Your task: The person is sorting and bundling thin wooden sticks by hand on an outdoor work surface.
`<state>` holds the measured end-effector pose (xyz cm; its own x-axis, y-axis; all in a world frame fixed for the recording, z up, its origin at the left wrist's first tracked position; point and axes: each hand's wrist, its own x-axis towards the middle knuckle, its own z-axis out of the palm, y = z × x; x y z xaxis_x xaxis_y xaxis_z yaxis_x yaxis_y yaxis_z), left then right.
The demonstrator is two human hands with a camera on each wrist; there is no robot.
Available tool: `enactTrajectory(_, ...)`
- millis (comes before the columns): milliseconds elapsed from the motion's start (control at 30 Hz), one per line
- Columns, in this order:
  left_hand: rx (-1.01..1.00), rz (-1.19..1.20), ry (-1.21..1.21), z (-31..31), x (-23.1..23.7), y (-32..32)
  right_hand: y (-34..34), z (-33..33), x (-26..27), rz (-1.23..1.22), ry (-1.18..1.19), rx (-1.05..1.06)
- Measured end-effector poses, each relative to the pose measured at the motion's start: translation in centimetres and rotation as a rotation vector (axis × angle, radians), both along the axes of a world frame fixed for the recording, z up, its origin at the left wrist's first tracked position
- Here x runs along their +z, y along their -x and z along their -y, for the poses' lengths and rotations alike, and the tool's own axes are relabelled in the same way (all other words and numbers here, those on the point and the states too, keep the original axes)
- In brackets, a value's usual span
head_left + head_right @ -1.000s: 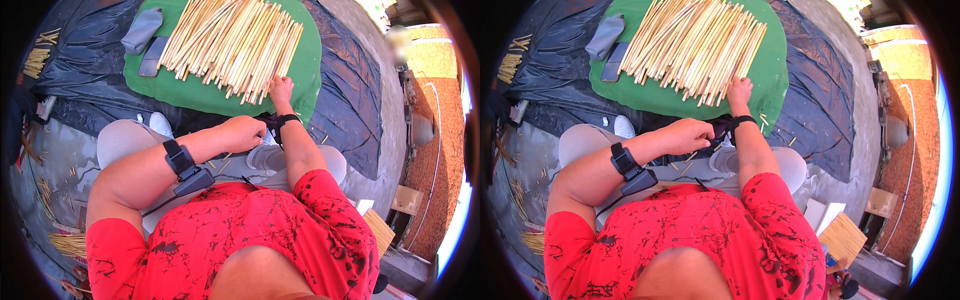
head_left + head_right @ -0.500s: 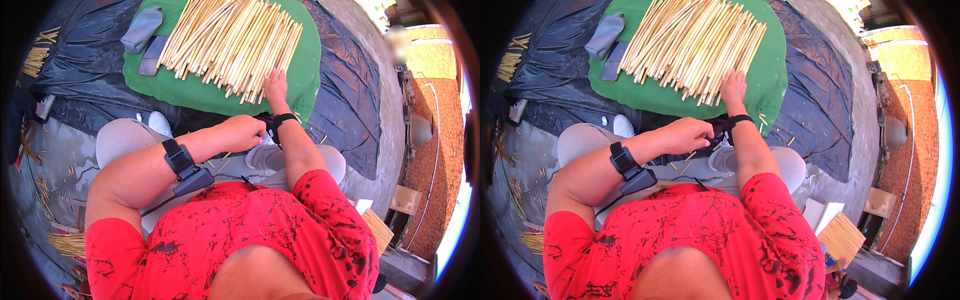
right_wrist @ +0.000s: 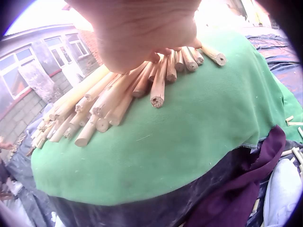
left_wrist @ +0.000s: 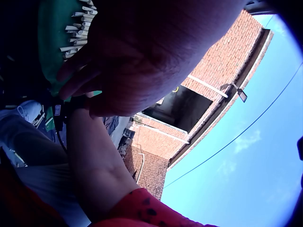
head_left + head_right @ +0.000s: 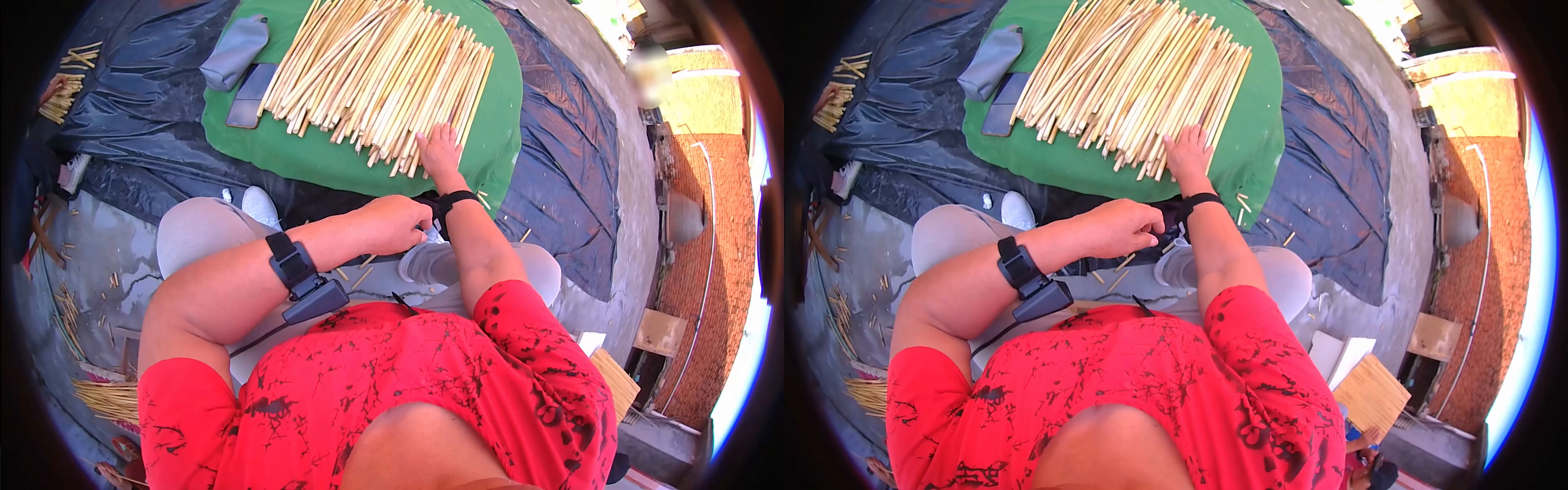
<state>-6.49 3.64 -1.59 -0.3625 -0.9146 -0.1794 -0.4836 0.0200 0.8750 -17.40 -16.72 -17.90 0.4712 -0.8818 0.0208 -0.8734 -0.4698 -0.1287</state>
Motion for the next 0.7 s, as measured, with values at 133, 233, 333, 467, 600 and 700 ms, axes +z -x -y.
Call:
enactTrajectory(133,-0.004,0.001,-0.009,0.0,0.0,0.0,0.1,-0.1,0.7,0.007,-0.003,0.009)
enactTrajectory(233,-0.010,0.019,0.026,0.0,-0.3,0.1,0.1,-0.2,0.8,-0.004,-0.039,0.016)
enactTrajectory(333,-0.008,0.024,-0.007,0.0,-0.2,0.1,0.3,-0.1,0.2,-0.018,-0.001,0.034)
enactTrajectory(467,-0.017,0.030,-0.003,0.1,-0.6,0.2,0.3,-0.2,1.1,-0.055,0.033,0.048)
enactTrajectory(600,-0.017,0.030,-0.008,0.0,-0.4,0.2,-0.4,0.0,1.5,-0.083,0.028,0.045)
enactTrajectory(700,-0.018,0.041,-0.042,0.2,-0.2,0.1,-0.7,0.6,0.5,0.045,0.071,0.027)
